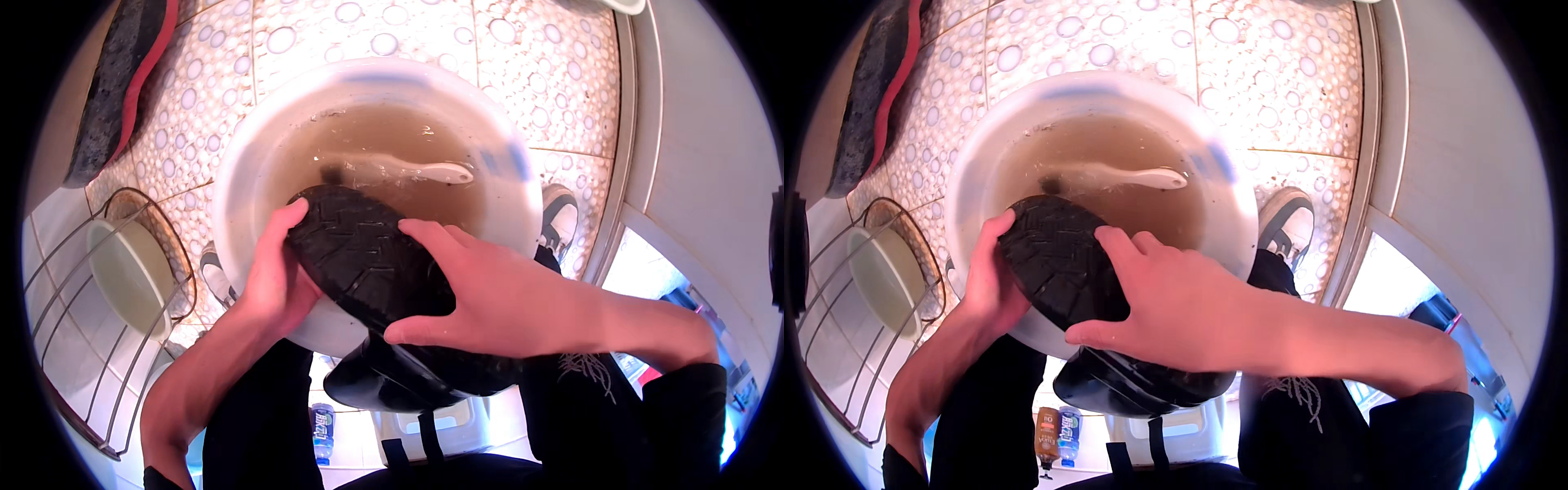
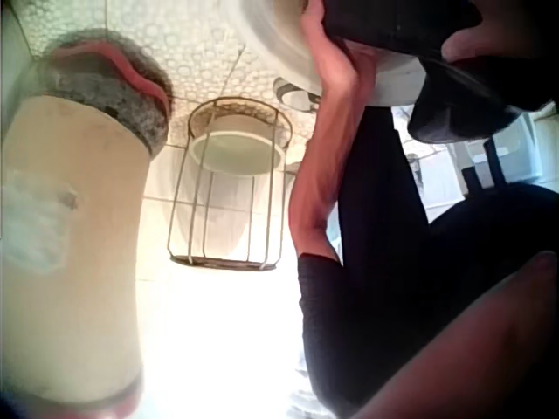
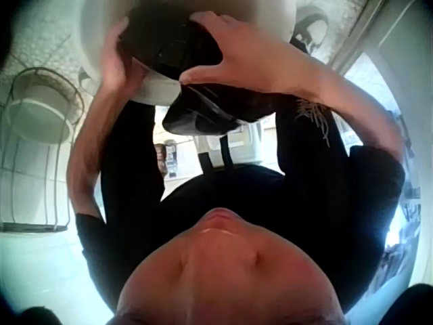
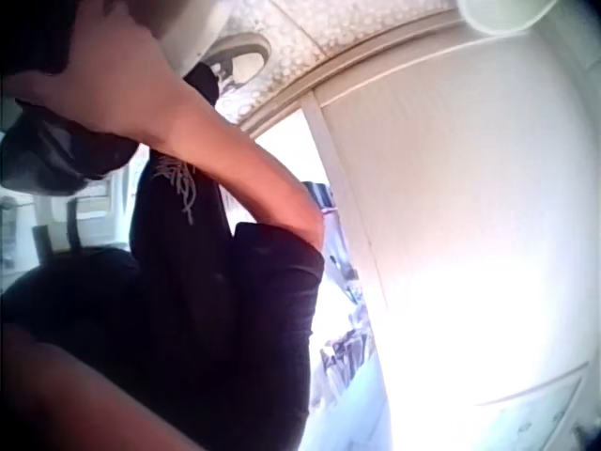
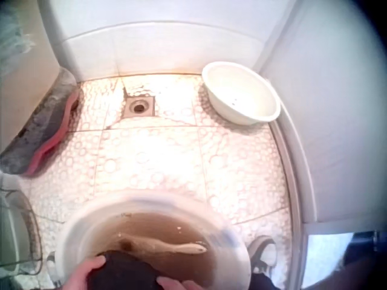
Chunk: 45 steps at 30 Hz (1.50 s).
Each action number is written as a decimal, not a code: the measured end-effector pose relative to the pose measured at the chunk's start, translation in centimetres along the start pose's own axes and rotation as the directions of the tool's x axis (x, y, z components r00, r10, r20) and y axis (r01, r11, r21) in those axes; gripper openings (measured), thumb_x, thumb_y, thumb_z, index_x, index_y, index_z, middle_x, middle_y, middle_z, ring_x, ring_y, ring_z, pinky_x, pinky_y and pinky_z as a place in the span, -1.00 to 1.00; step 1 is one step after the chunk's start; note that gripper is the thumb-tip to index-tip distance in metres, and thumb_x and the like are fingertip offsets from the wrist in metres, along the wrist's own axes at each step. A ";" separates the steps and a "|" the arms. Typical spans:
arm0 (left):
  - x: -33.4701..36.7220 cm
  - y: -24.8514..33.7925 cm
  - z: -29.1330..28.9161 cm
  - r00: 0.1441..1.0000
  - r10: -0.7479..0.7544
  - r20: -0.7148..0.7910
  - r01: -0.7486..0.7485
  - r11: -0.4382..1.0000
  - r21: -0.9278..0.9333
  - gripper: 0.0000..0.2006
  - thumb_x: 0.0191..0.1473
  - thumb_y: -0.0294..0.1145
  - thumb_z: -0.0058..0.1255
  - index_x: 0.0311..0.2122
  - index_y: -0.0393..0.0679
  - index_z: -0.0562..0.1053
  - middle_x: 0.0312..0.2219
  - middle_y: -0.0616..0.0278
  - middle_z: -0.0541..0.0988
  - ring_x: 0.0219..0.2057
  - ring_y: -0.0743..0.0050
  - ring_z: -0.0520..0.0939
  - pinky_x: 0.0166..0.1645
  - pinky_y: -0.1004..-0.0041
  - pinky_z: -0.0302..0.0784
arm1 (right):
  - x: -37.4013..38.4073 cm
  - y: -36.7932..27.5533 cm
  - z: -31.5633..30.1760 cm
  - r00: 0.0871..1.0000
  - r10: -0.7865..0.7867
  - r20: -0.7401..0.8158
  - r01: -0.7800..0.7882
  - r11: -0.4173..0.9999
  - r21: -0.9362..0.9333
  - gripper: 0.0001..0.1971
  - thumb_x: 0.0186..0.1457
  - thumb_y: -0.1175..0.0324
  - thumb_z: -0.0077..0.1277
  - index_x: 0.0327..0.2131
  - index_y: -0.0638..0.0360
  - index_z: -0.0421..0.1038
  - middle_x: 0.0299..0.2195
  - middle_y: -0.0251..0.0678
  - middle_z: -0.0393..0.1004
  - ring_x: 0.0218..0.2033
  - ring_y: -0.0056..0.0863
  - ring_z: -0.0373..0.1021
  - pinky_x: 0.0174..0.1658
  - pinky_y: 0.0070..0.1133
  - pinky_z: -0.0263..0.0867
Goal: The person washes a black boot in a basin of water using a brush, alternating between scrubbing the boot's surface and removing debris from the sole by hand.
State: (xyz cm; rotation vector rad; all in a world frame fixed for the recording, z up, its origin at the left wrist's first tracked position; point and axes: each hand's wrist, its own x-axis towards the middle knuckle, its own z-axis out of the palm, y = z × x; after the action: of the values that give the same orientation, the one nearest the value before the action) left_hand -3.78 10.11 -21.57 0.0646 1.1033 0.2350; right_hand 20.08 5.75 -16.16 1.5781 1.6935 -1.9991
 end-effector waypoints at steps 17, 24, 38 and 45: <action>-0.3 -0.3 -1.8 0.996 -0.041 0.078 0.041 0.999 -0.002 -0.22 0.13 0.18 -0.28 0.23 -0.33 0.31 0.20 -0.09 0.43 0.15 0.01 0.52 0.26 0.10 0.41 | 2.2 0.2 1.7 0.991 -0.115 0.068 0.053 0.804 0.592 -0.21 0.10 0.29 0.28 0.28 0.37 0.07 0.07 -0.13 0.44 0.09 -0.43 0.39 0.18 -0.44 0.33; -1.1 1.5 1.7 0.989 -0.019 -0.148 0.034 0.995 0.098 -0.46 0.35 0.02 -0.25 0.14 -0.29 0.40 -0.03 0.00 0.60 -0.02 0.21 0.64 0.13 0.23 0.53 | 2.3 0.9 3.0 0.999 0.015 -0.039 0.012 0.793 0.609 -0.33 0.05 0.28 0.27 0.16 0.36 0.23 -0.03 -0.04 0.45 0.05 -0.22 0.41 0.16 -0.37 0.31; -0.7 -0.3 -0.8 0.980 -0.078 -0.181 0.074 0.997 -0.027 -0.55 0.30 -0.24 -0.02 0.22 -0.16 0.26 0.01 0.07 0.54 -0.01 0.26 0.63 0.09 0.23 0.60 | 9.2 7.1 2.4 0.816 -0.174 -0.552 0.095 0.981 -0.169 -0.52 0.17 0.27 0.10 0.12 0.24 0.32 -0.10 0.04 0.43 -0.03 -0.01 0.41 0.06 -0.25 0.34; -0.7 0.1 -1.0 0.991 -0.055 -0.120 0.049 0.997 -0.051 -0.57 0.30 -0.32 -0.03 0.22 -0.17 0.26 -0.03 0.07 0.57 -0.03 0.26 0.64 0.08 0.24 0.61 | 10.4 8.3 2.2 0.847 -0.222 -0.483 0.206 0.975 -0.088 -0.53 0.20 0.41 -0.01 0.19 0.19 0.26 -0.08 0.04 0.42 -0.06 0.03 0.41 0.07 -0.25 0.34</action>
State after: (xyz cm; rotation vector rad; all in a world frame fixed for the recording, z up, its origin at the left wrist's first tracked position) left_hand -5.02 9.97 -21.40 -0.0218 1.2187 0.2204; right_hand 19.04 6.20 -29.60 2.1064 2.1479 -1.7331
